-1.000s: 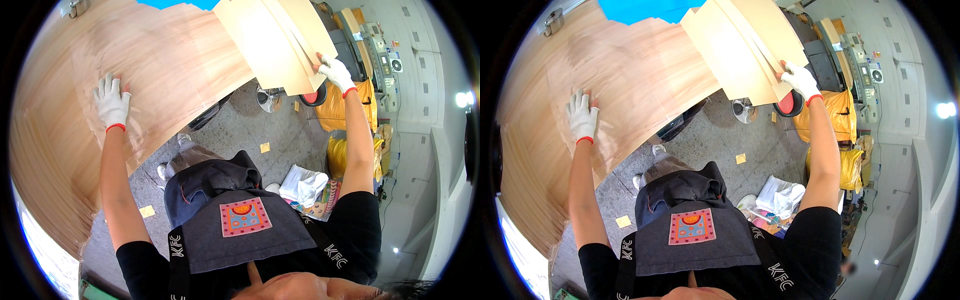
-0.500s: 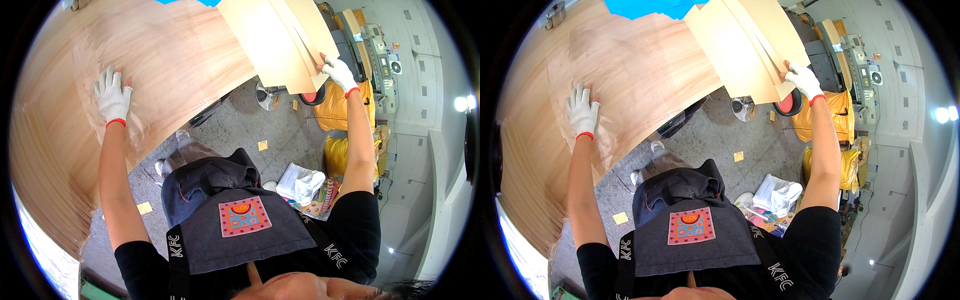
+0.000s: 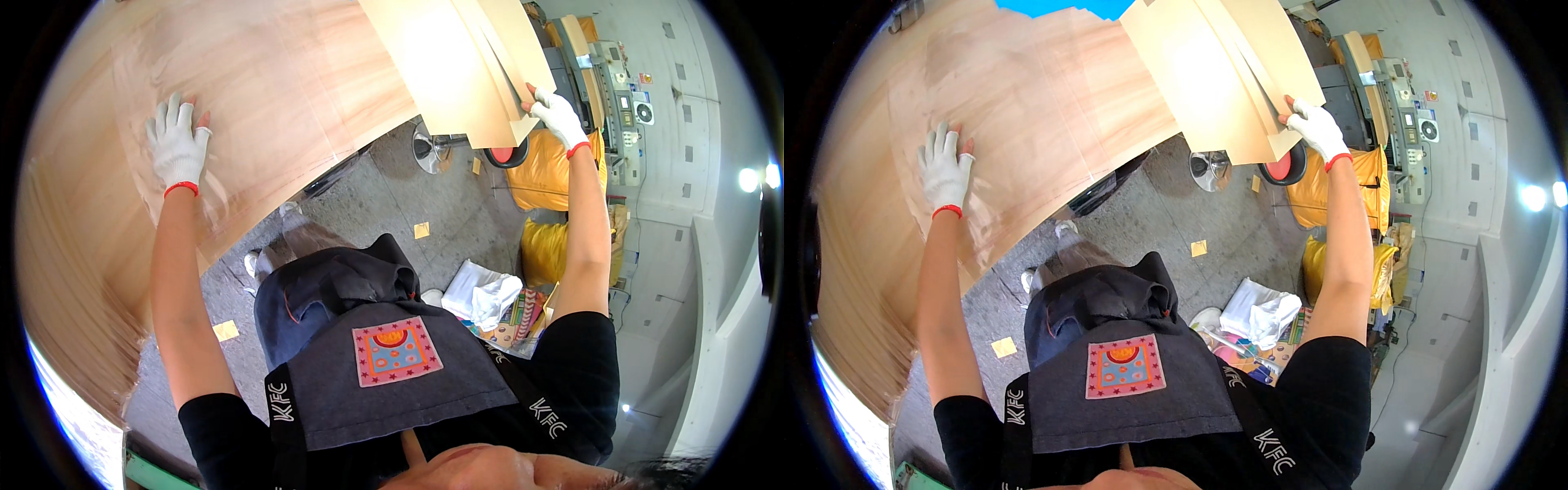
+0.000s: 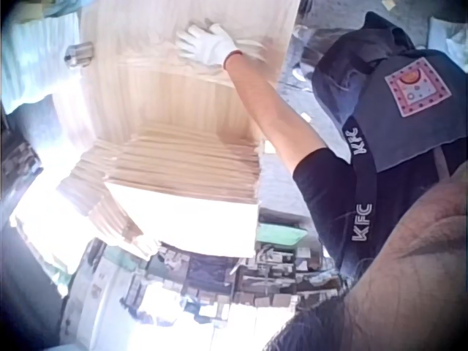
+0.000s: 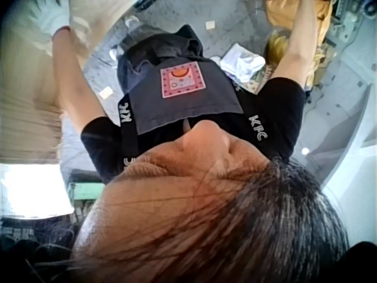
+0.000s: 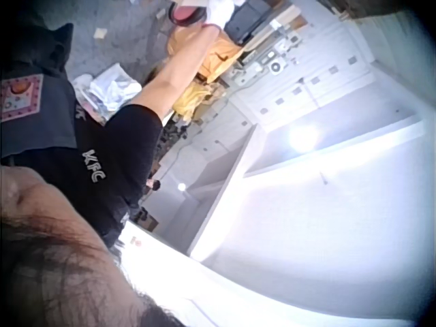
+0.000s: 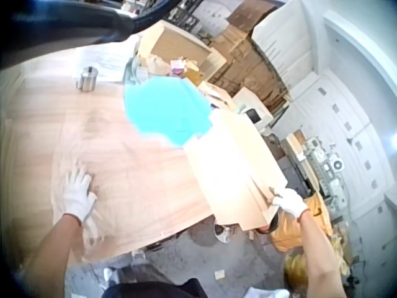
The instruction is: The person wraps rectangular cardboard sheets in clear plastic film. They repeatedly pick up a sheet, place it on a plastic-lined table, fold the film over the sheet, and stack the wrapped item. The process is repeated for multiple sheets throughout the clip.
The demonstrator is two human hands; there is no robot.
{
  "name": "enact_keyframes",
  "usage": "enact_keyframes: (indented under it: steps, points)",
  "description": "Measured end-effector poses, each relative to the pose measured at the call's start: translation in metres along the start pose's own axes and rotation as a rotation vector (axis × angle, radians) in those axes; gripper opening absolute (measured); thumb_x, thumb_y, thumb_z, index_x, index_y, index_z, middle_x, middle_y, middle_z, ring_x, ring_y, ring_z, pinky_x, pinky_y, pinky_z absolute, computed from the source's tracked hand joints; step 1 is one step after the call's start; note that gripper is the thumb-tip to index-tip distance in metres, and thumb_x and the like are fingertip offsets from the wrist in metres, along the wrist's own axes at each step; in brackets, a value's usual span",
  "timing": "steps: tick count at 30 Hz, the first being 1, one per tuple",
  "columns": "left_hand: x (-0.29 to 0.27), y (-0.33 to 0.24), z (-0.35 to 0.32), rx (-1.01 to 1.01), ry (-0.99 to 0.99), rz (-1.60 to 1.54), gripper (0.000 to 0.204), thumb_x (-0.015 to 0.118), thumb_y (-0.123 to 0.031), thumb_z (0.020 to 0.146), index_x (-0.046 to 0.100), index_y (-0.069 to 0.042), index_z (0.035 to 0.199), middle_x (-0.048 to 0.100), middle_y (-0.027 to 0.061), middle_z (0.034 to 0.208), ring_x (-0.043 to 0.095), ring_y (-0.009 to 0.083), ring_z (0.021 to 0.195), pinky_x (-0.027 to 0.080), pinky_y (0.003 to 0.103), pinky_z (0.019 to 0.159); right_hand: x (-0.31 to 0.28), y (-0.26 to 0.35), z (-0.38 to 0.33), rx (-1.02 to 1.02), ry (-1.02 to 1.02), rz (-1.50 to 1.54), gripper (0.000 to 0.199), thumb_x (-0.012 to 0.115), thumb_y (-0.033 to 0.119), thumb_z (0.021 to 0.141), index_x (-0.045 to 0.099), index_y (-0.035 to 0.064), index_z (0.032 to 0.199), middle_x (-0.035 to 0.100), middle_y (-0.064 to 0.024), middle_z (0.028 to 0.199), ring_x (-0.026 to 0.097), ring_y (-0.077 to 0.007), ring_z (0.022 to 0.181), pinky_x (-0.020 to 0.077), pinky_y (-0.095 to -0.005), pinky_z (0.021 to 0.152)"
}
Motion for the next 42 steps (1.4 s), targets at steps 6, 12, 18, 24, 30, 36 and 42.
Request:
enact_keyframes:
  steps: [6, 12, 18, 24, 30, 36, 42]
  points:
    - [0.000, 0.001, 0.001, -0.007, -0.011, -0.006, 0.038, 0.054, -0.036, 0.089, 0.053, -0.014, 0.120, 0.040, 0.0050, 0.144, 0.033, 0.0268, 0.134, 0.023, 0.045, 0.111, 0.002, -0.004, 0.004, 0.029, 0.006, 0.019, 0.043, 0.053, 0.011, 0.083, 0.053, -0.0045, 0.123, 0.062, -0.0077, 0.125, 0.064, -0.0153, 0.100, 0.0462, -0.0265, 0.085]
    - [0.004, 0.002, 0.000, 0.023, -0.028, 0.002, 0.040, 0.057, -0.036, 0.088, 0.054, -0.016, 0.121, 0.042, 0.0041, 0.142, 0.034, 0.0261, 0.132, 0.024, 0.047, 0.110, -0.001, 0.018, -0.009, -0.057, -0.170, -0.617, 0.049, 0.058, 0.034, 0.084, 0.053, 0.0167, 0.130, 0.068, -0.0179, 0.096, 0.065, -0.0329, 0.086, 0.0496, -0.0386, 0.076]
    - [-0.006, -0.010, -0.003, 0.064, -0.020, -0.045, 0.048, 0.054, -0.038, 0.089, 0.048, -0.012, 0.130, 0.039, 0.0086, 0.144, 0.031, 0.0278, 0.134, 0.021, 0.047, 0.112, -0.004, 0.010, -0.014, -0.176, -0.183, -0.618, 0.048, 0.056, 0.043, 0.083, 0.053, 0.0130, 0.120, 0.066, -0.0197, 0.089, 0.063, -0.0371, 0.083, 0.0493, -0.0432, 0.071]
    - [0.020, 0.017, 0.006, 0.097, 0.154, 0.060, 0.057, 0.058, -0.042, 0.086, 0.046, -0.011, 0.133, 0.038, 0.0120, 0.145, 0.029, 0.0323, 0.135, 0.019, 0.050, 0.112, -0.007, 0.015, -0.015, -0.335, -0.264, -0.416, 0.041, 0.057, 0.038, 0.080, 0.057, 0.0118, 0.112, 0.065, -0.0177, 0.083, 0.064, -0.0349, 0.079, 0.0499, -0.0433, 0.070]
    - [-0.098, -0.190, 0.049, 0.471, -0.019, -0.357, 0.051, 0.071, -0.025, 0.077, 0.054, -0.012, 0.123, 0.059, 0.0125, 0.120, 0.053, 0.0348, 0.112, 0.043, 0.043, 0.095, -0.017, 0.022, -0.010, -0.314, -0.163, -0.472, 0.041, 0.058, 0.041, 0.075, 0.062, 0.0080, 0.098, 0.066, -0.0174, 0.078, 0.065, -0.0348, 0.076, 0.0506, -0.0455, 0.065]
    - [-0.128, -0.432, 0.015, 0.863, 0.159, -0.609, 0.038, 0.063, -0.019, 0.080, 0.055, -0.014, 0.116, 0.057, 0.0113, 0.126, 0.062, 0.0319, 0.098, 0.052, 0.038, 0.080, -0.025, 0.045, -0.011, -0.475, -0.201, -0.598, 0.032, 0.064, 0.029, 0.068, 0.065, 0.0035, 0.087, 0.065, -0.0151, 0.067, 0.067, -0.0309, 0.067, 0.0521, -0.0426, 0.061]
    - [-0.105, -0.457, 0.025, 0.823, 0.228, -0.702, 0.036, 0.061, -0.023, 0.085, 0.052, -0.013, 0.118, 0.052, 0.0105, 0.126, 0.060, 0.0327, 0.099, 0.052, 0.038, 0.079, -0.030, 0.050, -0.018, -0.634, -0.337, -0.672, 0.025, 0.062, 0.021, 0.072, 0.057, 0.0036, 0.089, 0.062, -0.0104, 0.058, 0.065, -0.0270, 0.055, 0.0502, -0.0393, 0.050]
Point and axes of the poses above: each hand's wrist, its own z-axis towards the middle knuckle, its own x-axis out of the palm, y = z × x, the point moved 6 cm from there along z, towards the middle knuckle
